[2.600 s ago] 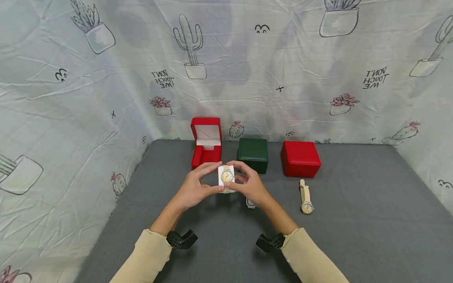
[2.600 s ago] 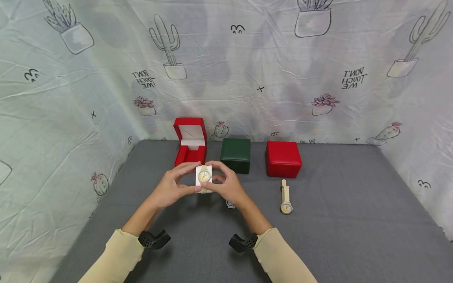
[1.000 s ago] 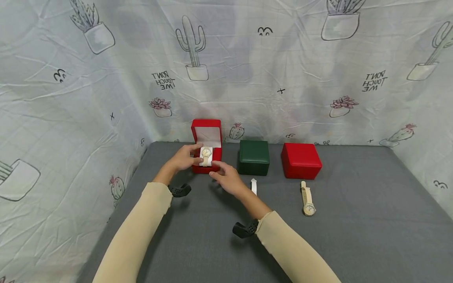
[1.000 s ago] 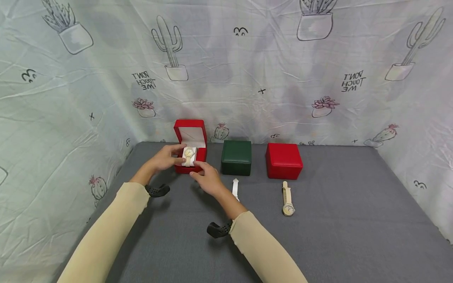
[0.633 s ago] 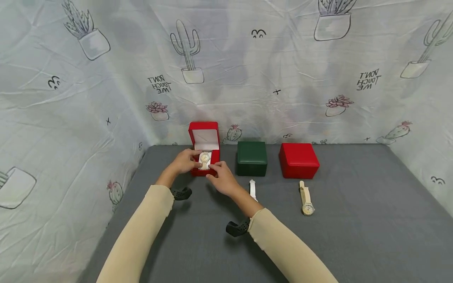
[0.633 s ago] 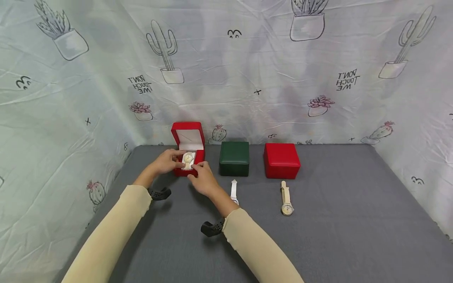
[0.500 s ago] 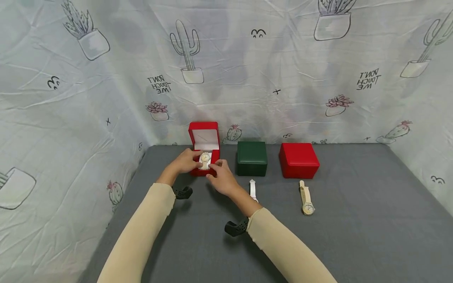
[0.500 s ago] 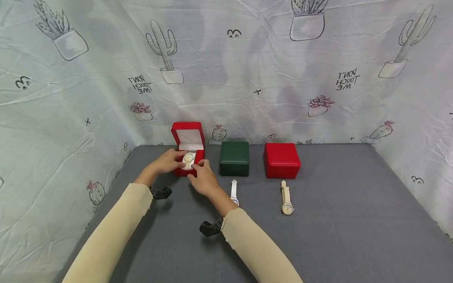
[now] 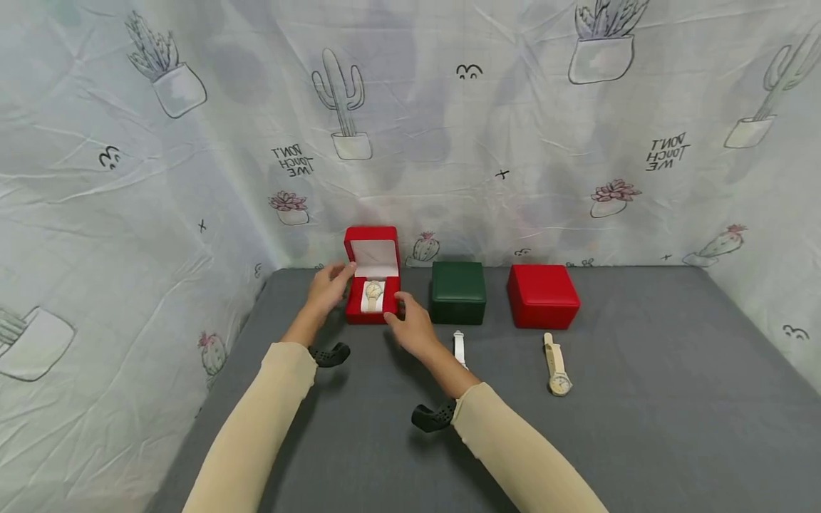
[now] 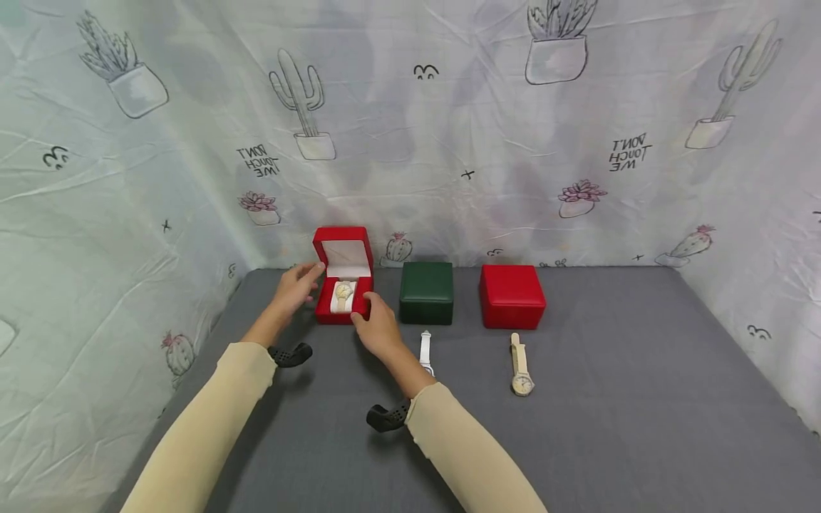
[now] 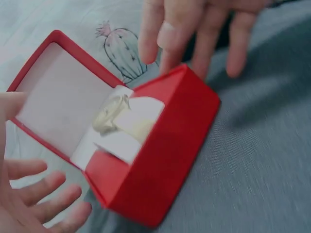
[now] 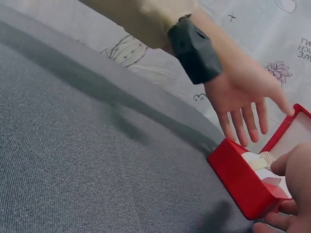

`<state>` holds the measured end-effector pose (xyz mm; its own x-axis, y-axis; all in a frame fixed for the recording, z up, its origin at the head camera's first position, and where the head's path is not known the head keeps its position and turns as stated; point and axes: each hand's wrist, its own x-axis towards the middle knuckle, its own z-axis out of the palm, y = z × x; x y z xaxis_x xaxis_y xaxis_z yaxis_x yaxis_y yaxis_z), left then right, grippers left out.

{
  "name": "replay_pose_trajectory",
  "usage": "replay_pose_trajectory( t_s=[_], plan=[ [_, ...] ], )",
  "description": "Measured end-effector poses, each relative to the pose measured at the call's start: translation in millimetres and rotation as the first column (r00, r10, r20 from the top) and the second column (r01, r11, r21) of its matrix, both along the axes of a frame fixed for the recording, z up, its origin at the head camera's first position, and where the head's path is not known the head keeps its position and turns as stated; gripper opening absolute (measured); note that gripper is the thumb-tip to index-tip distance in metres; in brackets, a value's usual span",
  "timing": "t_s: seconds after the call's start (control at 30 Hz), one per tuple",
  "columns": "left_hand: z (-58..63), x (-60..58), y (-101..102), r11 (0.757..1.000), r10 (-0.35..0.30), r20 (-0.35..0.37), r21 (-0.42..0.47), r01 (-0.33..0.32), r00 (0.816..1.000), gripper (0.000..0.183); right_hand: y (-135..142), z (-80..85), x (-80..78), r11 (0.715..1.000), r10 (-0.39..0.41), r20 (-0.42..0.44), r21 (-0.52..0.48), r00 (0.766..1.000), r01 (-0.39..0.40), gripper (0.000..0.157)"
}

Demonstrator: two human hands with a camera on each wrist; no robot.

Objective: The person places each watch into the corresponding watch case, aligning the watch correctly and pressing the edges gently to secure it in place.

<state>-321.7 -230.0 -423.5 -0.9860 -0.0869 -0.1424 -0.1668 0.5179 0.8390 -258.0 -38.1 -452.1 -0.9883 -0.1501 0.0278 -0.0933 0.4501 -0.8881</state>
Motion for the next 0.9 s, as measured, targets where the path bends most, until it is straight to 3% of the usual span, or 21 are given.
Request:
replay_pose_trajectory(
  t_s=[0.17,0.37,0.6,0.77,0.9],
  plan=[
    [3.1,-16.0,10.7,0.98,0.042,0.062,0.193,-0.053,0.997,0.089,4.3,-2.4,-1.3,0.998,0.011,0.07,-0.063,0.997,-0.007,0.057],
    [11.1,-28.7,18.7,0.916,0.061,0.159,0.382,-0.119,0.985,0.104,6.7,-4.7,-0.9,0.994,0.057,0.082,-0.1,0.995,-0.048,0.06],
    [17.1,-30.2,14.0,0.901,0.085,0.194,0.403,-0.158,0.977,0.103,2.7,-6.6,0.1,0.991,0.075,0.065,-0.115,0.995,-0.067,0.058],
    [13.7,-24.0,12.1,0.918,0.046,0.163,0.381,-0.106,0.985,0.095,5.3,-3.2,-3.0,0.981,0.042,0.121,-0.194,0.992,-0.017,0.057],
    [4.1,-17.2,11.4,0.928,0.011,0.095,0.37,-0.045,0.995,0.089,8.9,-1.4,-7.1,0.967,0.004,0.163,-0.252,0.987,0.038,0.058]
  ],
)
